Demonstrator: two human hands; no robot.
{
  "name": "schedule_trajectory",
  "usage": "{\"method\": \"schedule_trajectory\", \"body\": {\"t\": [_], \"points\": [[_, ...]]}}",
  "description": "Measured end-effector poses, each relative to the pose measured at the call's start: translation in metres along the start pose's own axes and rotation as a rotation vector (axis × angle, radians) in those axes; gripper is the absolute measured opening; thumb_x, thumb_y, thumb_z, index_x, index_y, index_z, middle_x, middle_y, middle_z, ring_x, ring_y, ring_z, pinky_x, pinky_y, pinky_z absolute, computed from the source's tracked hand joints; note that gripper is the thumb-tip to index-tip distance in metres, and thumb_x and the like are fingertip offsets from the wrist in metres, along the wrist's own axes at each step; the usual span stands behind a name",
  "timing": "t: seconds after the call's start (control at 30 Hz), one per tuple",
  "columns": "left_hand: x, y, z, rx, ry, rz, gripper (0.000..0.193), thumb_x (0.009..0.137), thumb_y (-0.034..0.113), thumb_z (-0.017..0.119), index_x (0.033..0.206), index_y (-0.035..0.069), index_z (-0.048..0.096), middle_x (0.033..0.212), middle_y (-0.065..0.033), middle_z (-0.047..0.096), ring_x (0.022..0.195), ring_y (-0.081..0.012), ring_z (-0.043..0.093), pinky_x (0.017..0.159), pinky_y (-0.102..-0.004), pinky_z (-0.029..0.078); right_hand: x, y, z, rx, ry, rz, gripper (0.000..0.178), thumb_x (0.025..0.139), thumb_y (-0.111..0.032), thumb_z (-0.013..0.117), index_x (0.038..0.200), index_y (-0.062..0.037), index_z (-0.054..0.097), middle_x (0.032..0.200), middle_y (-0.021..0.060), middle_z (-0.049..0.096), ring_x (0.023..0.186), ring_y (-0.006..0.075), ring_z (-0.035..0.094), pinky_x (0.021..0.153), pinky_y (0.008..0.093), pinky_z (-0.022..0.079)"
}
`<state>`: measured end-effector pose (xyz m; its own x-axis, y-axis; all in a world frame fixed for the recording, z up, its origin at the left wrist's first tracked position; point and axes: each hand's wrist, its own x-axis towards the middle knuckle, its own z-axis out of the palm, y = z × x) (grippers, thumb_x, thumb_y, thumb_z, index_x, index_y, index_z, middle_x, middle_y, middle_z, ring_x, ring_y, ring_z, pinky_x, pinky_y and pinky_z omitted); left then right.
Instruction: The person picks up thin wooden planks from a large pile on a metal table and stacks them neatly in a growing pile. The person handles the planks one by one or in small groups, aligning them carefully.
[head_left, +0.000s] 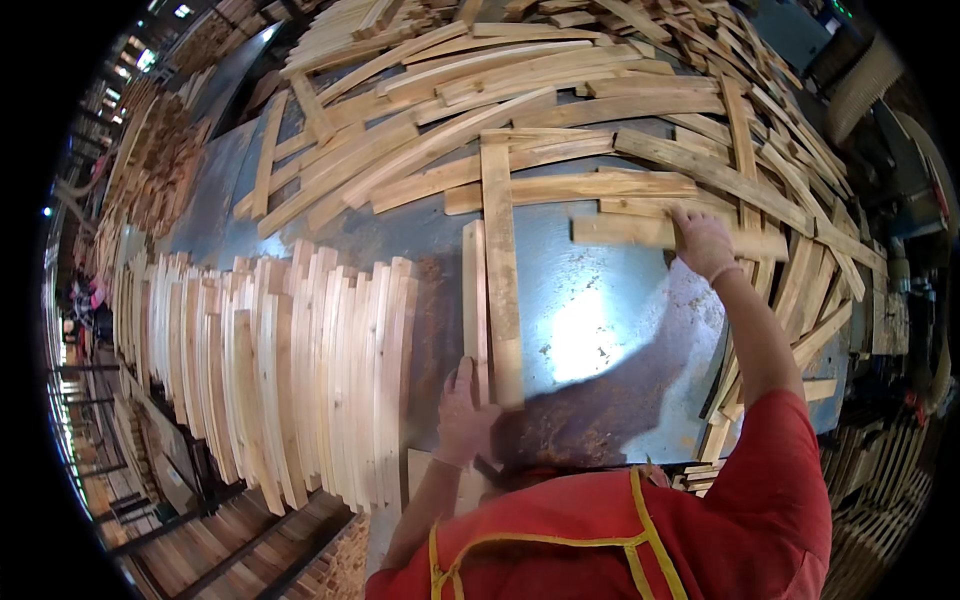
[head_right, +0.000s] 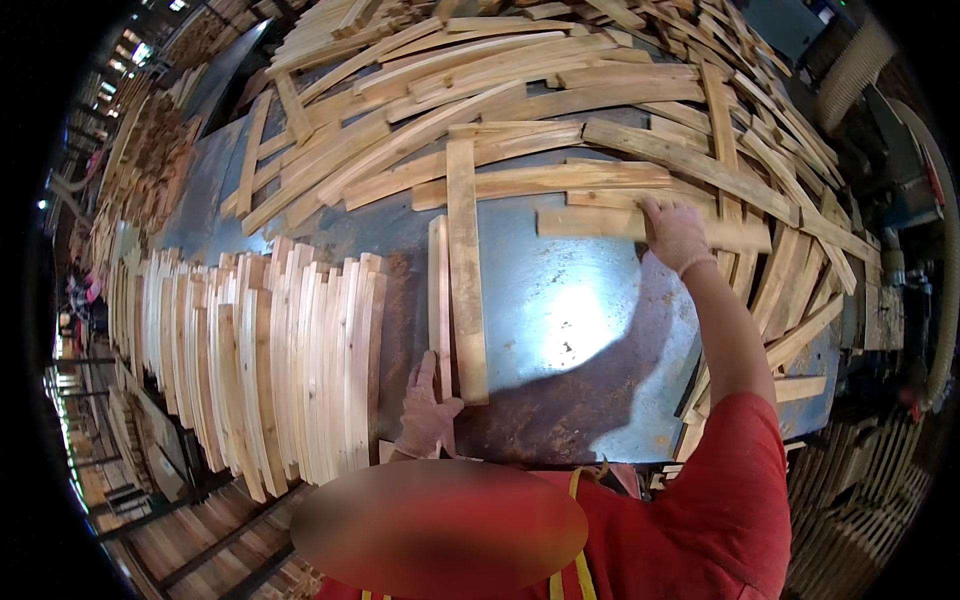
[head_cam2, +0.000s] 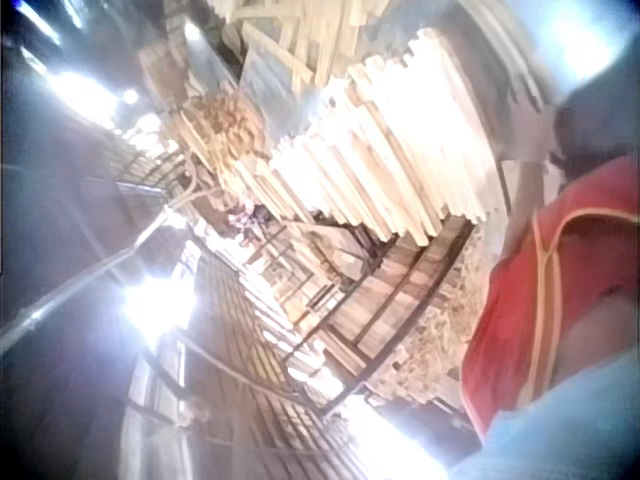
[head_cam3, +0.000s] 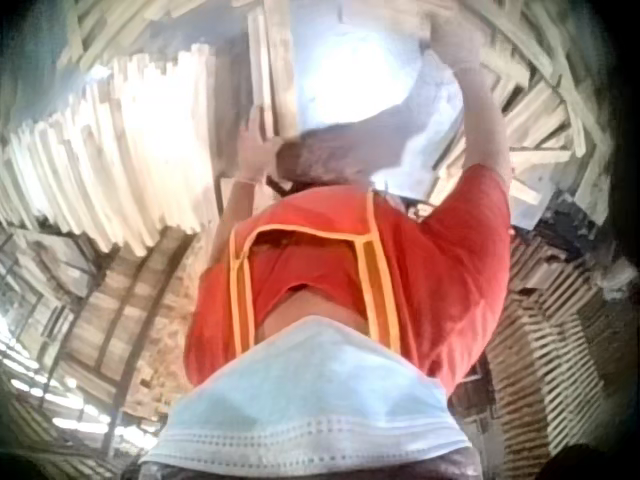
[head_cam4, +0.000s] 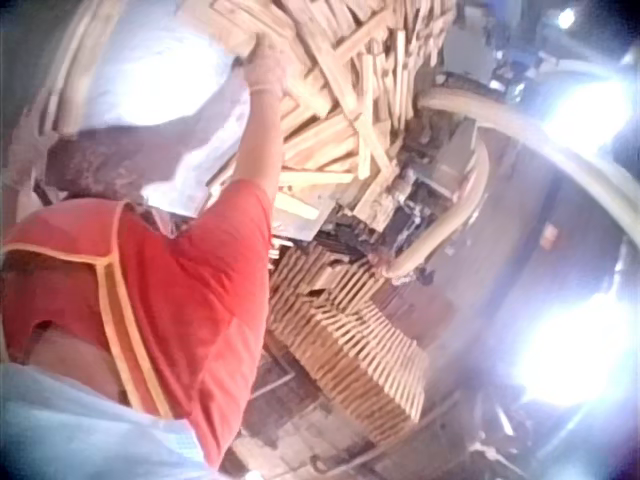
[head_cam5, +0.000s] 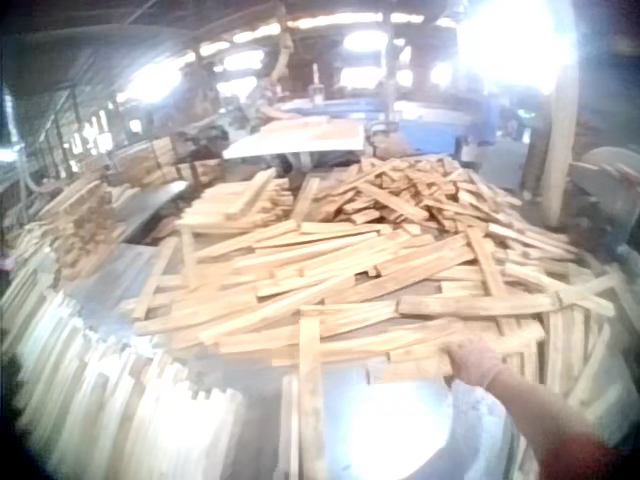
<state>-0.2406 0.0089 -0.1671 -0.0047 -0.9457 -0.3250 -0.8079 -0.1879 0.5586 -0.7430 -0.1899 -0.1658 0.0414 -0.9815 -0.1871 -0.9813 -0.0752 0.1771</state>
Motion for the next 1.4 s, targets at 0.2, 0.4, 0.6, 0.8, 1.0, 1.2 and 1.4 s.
{"method": "schedule_trajectory", "body": {"t": [0.2,0.4,0.6,0.8,1.0,1.2,1.4], "points": [[-0.016,0.001,-0.053,-1.148,-0.220,-0.179,0.085,0.086,0.003,0.065,0.168,0.010,0.041,0.124,0.0021,0.066,0.102,-0.0102,0.063,0.090,-0.0258,0.053,-0.073,-0.098,-0.092,0.415,-0.288,-0.121,0.092,0.090,-0.050,0.076,0.166,-0.0115,0.041,0.131,0.0237,0.072,0.119,0.0415,0.070,0.103,0.0441,0.055],[-0.056,-0.042,-0.065,-0.468,-0.097,-0.289,0.073,0.091,0.012,0.065,0.162,0.006,0.048,0.122,-0.0202,0.071,0.100,-0.0245,0.071,0.090,-0.0370,0.057,-0.112,-0.265,-0.076,1.286,-0.319,0.062,0.065,0.100,-0.051,0.062,0.132,0.0044,0.070,0.097,0.0189,0.078,0.091,0.0264,0.075,0.083,0.0420,0.060],[-0.088,-0.082,-0.054,0.053,0.232,0.094,0.083,0.089,0.028,0.076,0.162,0.001,0.044,0.131,-0.0207,0.065,0.118,-0.0345,0.064,0.104,-0.0449,0.052,-0.139,-0.430,-0.070,1.033,-0.505,-0.062,0.068,0.100,-0.054,0.060,0.123,0.0089,0.067,0.109,0.0314,0.075,0.107,0.0413,0.074,0.099,0.0460,0.055],[-0.083,-0.117,-0.041,0.556,0.401,0.305,0.082,0.082,0.029,0.076,0.156,0.005,0.050,0.150,-0.0182,0.054,0.139,-0.0393,0.050,0.115,-0.0540,0.042,-0.121,-0.419,-0.079,0.483,0.314,-0.134,0.075,0.089,-0.040,0.078,0.148,-0.0047,0.050,0.132,0.0216,0.065,0.119,0.0470,0.066,0.100,0.0532,0.055],[-0.082,-0.113,-0.045,0.552,0.347,0.278,0.069,0.092,0.025,0.066,0.156,0.005,0.050,0.152,-0.0196,0.051,0.142,-0.0424,0.048,0.120,-0.0575,0.038,-0.129,-0.363,-0.058,0.872,-0.171,0.077,0.084,0.084,-0.028,0.079,0.157,-0.0083,0.042,0.135,0.0249,0.063,0.117,0.0379,0.067,0.099,0.0469,0.058],[-0.078,-0.107,-0.045,0.652,0.307,0.189,0.074,0.091,0.037,0.071,0.157,0.010,0.052,0.157,-0.0170,0.049,0.143,-0.0385,0.047,0.114,-0.0553,0.041,-0.179,-0.320,-0.036,1.569,-0.547,-0.215,0.088,0.095,-0.036,0.074,0.168,-0.0027,0.037,0.148,0.0235,0.065,0.129,0.0283,0.065,0.116,0.0393,0.048],[-0.077,-0.059,-0.012,0.400,0.152,0.305,0.088,0.089,0.045,0.076,0.163,0.008,0.044,0.164,-0.0182,0.043,0.144,-0.0419,0.047,0.116,-0.0556,0.040,-0.079,-0.149,-0.020,0.394,0.499,0.240,0.064,0.083,-0.027,0.083,0.137,-0.0055,0.057,0.116,0.0232,0.069,0.105,0.0437,0.068,0.097,0.0530,0.056]]}}
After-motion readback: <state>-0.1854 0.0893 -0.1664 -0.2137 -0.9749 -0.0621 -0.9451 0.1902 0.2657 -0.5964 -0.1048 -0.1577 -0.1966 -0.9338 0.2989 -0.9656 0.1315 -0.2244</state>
